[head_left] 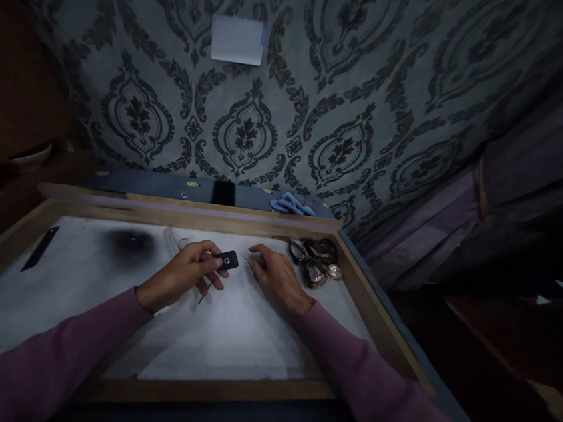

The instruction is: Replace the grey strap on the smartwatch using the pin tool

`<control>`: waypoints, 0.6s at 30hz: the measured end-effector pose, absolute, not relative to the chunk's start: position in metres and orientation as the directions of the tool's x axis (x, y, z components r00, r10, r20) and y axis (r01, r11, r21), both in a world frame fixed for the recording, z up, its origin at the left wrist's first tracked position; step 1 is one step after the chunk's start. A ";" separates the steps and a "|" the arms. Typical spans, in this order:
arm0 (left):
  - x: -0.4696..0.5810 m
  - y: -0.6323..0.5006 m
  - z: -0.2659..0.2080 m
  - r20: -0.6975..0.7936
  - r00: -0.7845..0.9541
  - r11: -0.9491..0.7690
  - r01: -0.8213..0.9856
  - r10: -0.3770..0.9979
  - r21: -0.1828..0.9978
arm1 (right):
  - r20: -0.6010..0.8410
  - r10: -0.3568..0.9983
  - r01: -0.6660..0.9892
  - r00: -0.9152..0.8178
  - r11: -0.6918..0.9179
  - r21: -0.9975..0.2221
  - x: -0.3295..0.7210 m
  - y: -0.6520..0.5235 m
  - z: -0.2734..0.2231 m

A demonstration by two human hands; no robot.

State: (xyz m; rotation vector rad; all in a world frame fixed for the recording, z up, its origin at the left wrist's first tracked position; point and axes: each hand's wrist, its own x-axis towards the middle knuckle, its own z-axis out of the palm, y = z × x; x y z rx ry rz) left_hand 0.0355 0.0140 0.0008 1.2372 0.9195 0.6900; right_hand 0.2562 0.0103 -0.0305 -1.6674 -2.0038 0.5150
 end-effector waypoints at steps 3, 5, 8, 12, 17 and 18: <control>0.037 0.011 -0.001 -0.167 0.454 0.226 -0.080 0.875 0.971 | 0.147 0.975 0.701 -0.166 0.221 -0.678 0.246 0.002 -0.020; 0.040 0.007 -0.006 -0.127 0.450 0.195 -0.109 0.884 0.975 | 0.096 0.966 0.303 -0.239 0.168 -0.938 0.233 -0.005 -0.014; 0.046 0.002 -0.013 -0.021 0.467 0.034 -0.019 0.884 0.999 | 0.049 0.958 -0.119 -0.282 0.016 -0.993 0.212 -0.014 -0.010; 0.039 0.011 -0.008 0.110 0.492 -0.274 0.274 0.864 0.922 | -0.091 0.963 -0.364 -0.254 -0.183 -0.913 0.199 -0.016 -0.010; -0.003 0.052 0.016 0.259 0.393 -0.442 0.503 0.882 0.743 | -0.261 0.954 -0.441 -0.150 -0.301 -0.845 0.204 -0.006 -0.010; -0.010 0.058 0.018 0.268 0.407 -0.464 0.530 0.873 0.710 | -0.255 0.956 -0.435 -0.146 -0.294 -0.851 0.204 -0.005 -0.010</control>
